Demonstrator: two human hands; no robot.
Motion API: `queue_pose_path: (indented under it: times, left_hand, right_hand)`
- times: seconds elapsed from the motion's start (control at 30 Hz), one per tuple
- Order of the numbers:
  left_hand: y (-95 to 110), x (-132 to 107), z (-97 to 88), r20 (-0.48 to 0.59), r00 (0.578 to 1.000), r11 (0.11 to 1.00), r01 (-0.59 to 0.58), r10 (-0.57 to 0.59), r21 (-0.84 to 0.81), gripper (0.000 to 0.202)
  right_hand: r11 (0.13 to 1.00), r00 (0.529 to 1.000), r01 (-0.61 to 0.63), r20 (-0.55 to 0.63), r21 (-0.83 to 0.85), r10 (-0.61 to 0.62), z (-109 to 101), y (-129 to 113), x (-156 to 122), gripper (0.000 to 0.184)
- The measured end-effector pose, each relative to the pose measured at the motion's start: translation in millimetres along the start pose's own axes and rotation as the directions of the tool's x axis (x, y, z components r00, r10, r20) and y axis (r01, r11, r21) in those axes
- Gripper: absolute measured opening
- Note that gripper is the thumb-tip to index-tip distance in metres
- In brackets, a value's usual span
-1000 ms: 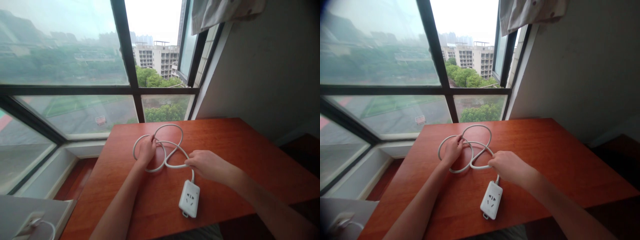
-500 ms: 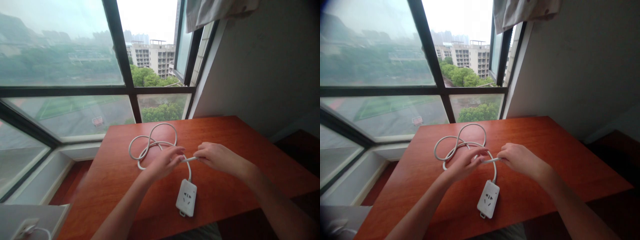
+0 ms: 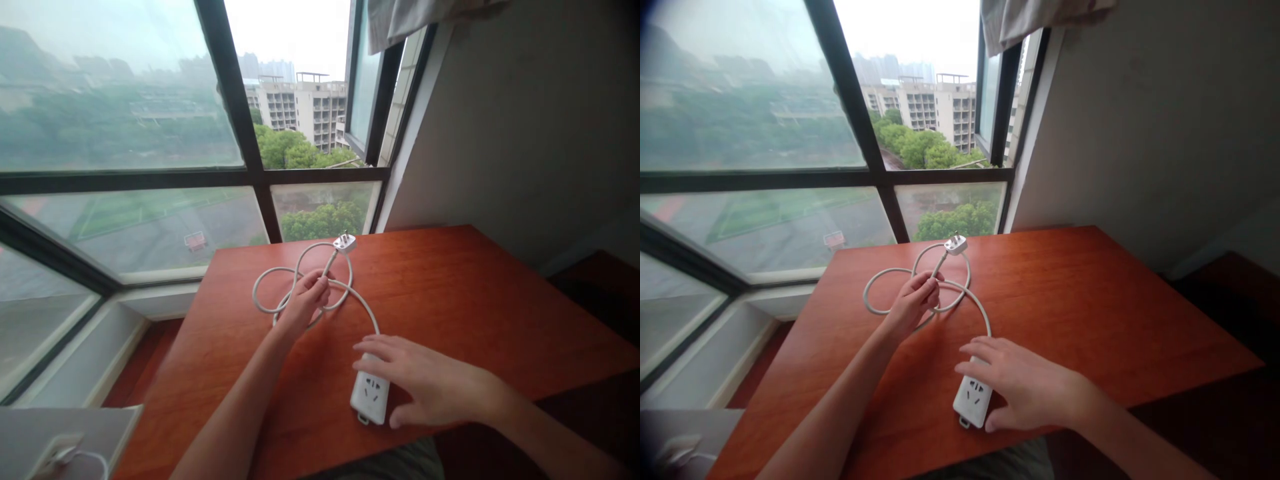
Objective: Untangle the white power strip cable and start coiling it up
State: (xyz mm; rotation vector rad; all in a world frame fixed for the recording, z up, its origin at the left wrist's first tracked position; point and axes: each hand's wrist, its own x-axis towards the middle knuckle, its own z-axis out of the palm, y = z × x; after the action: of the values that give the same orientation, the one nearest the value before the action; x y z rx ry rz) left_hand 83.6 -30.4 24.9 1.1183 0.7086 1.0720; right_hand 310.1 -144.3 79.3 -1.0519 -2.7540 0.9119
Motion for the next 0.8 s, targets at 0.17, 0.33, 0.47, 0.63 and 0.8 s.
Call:
queue_pose_path:
  times: [0.17, 0.33, 0.47, 0.63, 0.8]
  left_hand:
    - [-2, 1, -3.0, -0.065, 0.997, 0.992, -0.037, 0.029, -0.118, 0.028]
    - [2, -1, -3.8, -0.117, 0.982, 0.983, -0.159, 0.148, -0.096, 0.027]
    - [3, -9, 5.3, -0.041, 0.972, 0.971, -0.231, 0.233, 0.065, 0.027]
    - [6, -24, 28.2, 0.33, 0.902, 0.749, -0.418, 0.278, 0.514, 0.024]
    - [-6, -31, 51.3, 0.684, 0.729, 0.24, -0.669, 0.027, 0.703, 0.024]
  right_hand:
    - [0.995, 1.0, 0.018, -0.008, 0.097, -0.017, 26, 17, 13, 0.056]
    - [0.837, 0.985, 0.024, -0.154, 0.547, 0.072, 8, 56, 13, 0.063]
    - [0.41, 0.761, 0.317, -0.487, 0.855, 0.428, -20, 104, 13, 0.062]
    - [0.086, 0.647, 0.506, -0.443, 0.858, 0.621, -60, 151, 40, 0.037]
    - [0.115, 0.634, 0.443, -0.402, 0.889, 0.661, -104, 154, 77, 0.04]
